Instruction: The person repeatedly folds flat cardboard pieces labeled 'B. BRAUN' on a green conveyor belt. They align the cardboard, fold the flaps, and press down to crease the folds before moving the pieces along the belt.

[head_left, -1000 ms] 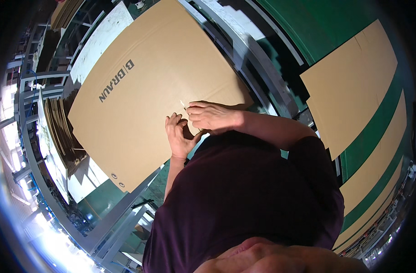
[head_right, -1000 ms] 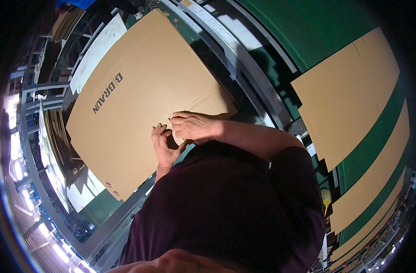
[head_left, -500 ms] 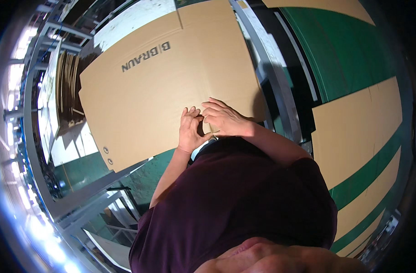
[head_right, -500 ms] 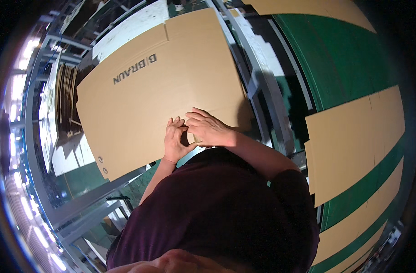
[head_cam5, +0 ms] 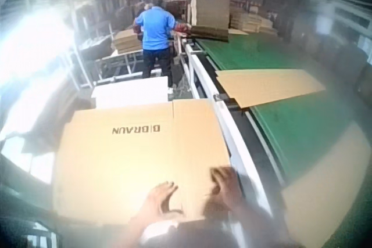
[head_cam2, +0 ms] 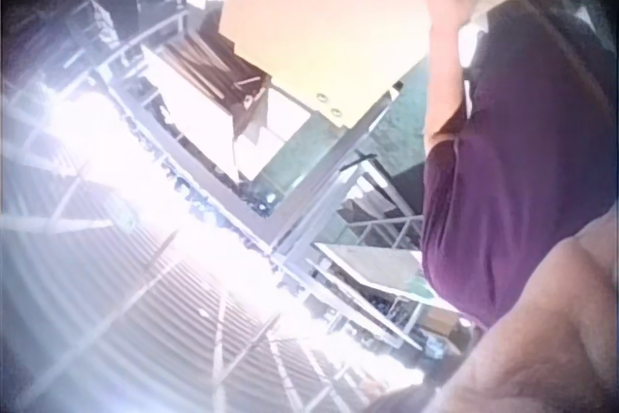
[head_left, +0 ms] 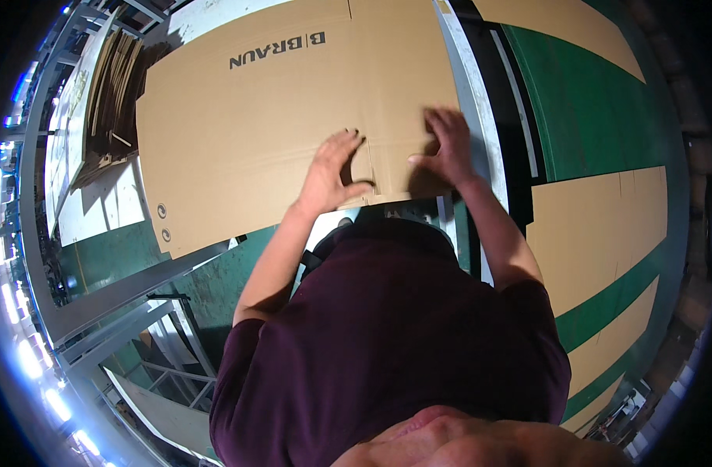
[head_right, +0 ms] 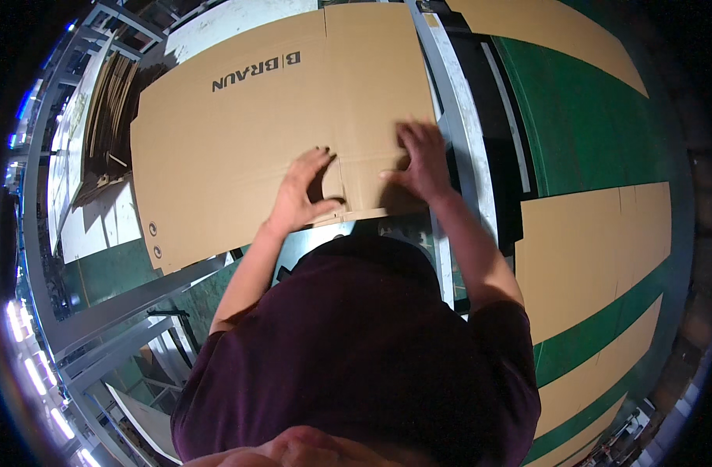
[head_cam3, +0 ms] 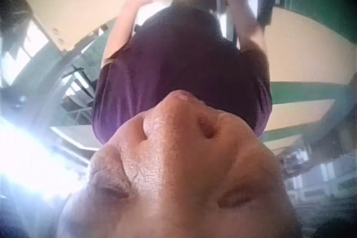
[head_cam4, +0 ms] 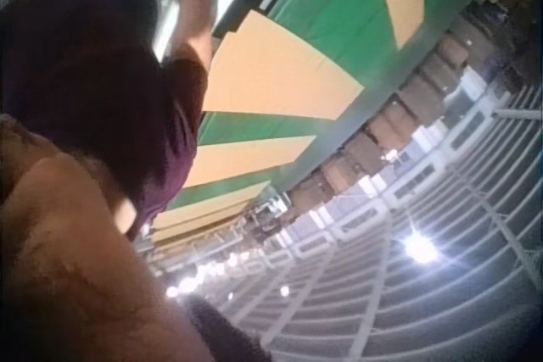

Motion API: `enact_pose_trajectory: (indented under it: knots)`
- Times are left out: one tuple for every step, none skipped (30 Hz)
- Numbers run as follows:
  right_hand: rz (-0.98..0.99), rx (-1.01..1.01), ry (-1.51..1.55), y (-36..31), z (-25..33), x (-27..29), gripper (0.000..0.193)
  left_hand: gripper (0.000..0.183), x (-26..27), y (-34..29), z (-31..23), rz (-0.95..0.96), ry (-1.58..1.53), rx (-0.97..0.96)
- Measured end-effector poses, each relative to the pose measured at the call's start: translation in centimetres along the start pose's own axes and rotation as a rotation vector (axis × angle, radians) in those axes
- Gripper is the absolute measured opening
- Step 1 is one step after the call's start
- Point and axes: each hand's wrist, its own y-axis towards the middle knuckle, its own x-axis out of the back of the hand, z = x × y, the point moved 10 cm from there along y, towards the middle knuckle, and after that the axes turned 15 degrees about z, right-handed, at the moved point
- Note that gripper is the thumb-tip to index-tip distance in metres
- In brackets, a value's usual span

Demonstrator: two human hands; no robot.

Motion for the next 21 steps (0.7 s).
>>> enact_pose_trajectory:
  knots:
    - [0.006,-0.038,-0.011,0.0,-0.5,-0.2,0.093,0.087,1.1,0.7,0.3,-0.019,-0.002,0.003]
    - [0.008,-0.068,-0.024,0.1,-0.9,-0.3,0.094,0.089,1.8,1.4,0.8,-0.006,0.052,0.007]
    - [0.009,-0.1,-0.037,0.1,-1.2,-0.3,0.096,0.091,2.2,2.3,1.3,0.007,0.106,0.01]
    - [0.028,-0.12,-0.03,0.2,-1.1,-0.3,0.094,0.094,2.3,3.4,1.6,0.025,0.129,0.01]
    - [-0.005,-0.15,0.03,0.2,-1.6,-0.2,0.092,0.097,2.4,4.7,1.7,0.04,0.155,0.012]
    - [-0.037,-0.178,0.09,0.2,-2.4,-0.2,0.09,0.101,2.3,5.7,1.9,0.054,0.182,0.013]
    - [-0.072,-0.208,0.146,0.5,-2.8,0.3,0.087,0.104,1.7,6.7,2.5,0.114,0.25,0.038]
    - [-0.045,-0.289,0.167,0.8,-3.7,0.5,0.082,0.107,1.0,7.5,3.3,0.172,0.319,0.064]
    - [-0.016,-0.367,0.188,1.1,-4.6,0.9,0.076,0.11,0.3,7.9,3.9,0.229,0.388,0.093]
    - [0.008,-0.448,0.205,1.4,-5.6,1.4,0.07,0.113,0.0,8.0,4.5,0.26,0.399,0.129]
    - [0.01,-0.457,0.39,1.8,-7.5,0.7,0.06,0.112,-0.1,8.3,4.4,0.266,0.385,0.126]
    - [0.013,-0.46,0.574,2.1,-10.0,-0.5,0.05,0.112,-0.2,8.5,4.3,0.271,0.37,0.124]
    - [0.023,-0.454,0.766,2.9,-10.1,-1.0,0.041,0.112,-0.3,8.3,4.3,0.276,0.359,0.133]
    - [-0.071,-0.488,0.998,3.2,-10.7,-1.0,0.023,0.113,-0.3,8.4,4.2,0.28,0.348,0.148]
    - [-0.08,-0.534,1.024,3.1,-11.0,-0.5,0.022,0.113,-0.3,8.3,4.2,0.286,0.338,0.153]
    - [-0.09,-0.578,1.047,3.1,-11.1,0.4,0.022,0.113,-0.4,8.4,4.4,0.289,0.329,0.154]
    - [-0.092,-0.62,1.069,3.2,-11.1,1.2,0.022,0.113,-0.4,8.3,4.6,0.29,0.316,0.162]
    - [-0.045,-0.535,1.052,4.4,-10.0,2.7,0.022,0.114,-0.3,8.3,4.7,0.295,0.32,0.177]
    - [-0.015,-0.487,1.046,5.4,-7.8,4.4,0.018,0.114,-0.3,8.1,4.8,0.286,0.319,0.172]
    - [0.047,-0.456,1.056,6.3,-5.9,5.5,0.017,0.114,-0.4,7.8,4.9,0.28,0.319,0.166]
    - [0.099,-0.424,1.066,7.0,-4.7,6.1,0.015,0.114,-0.3,7.8,5.0,0.277,0.325,0.152]
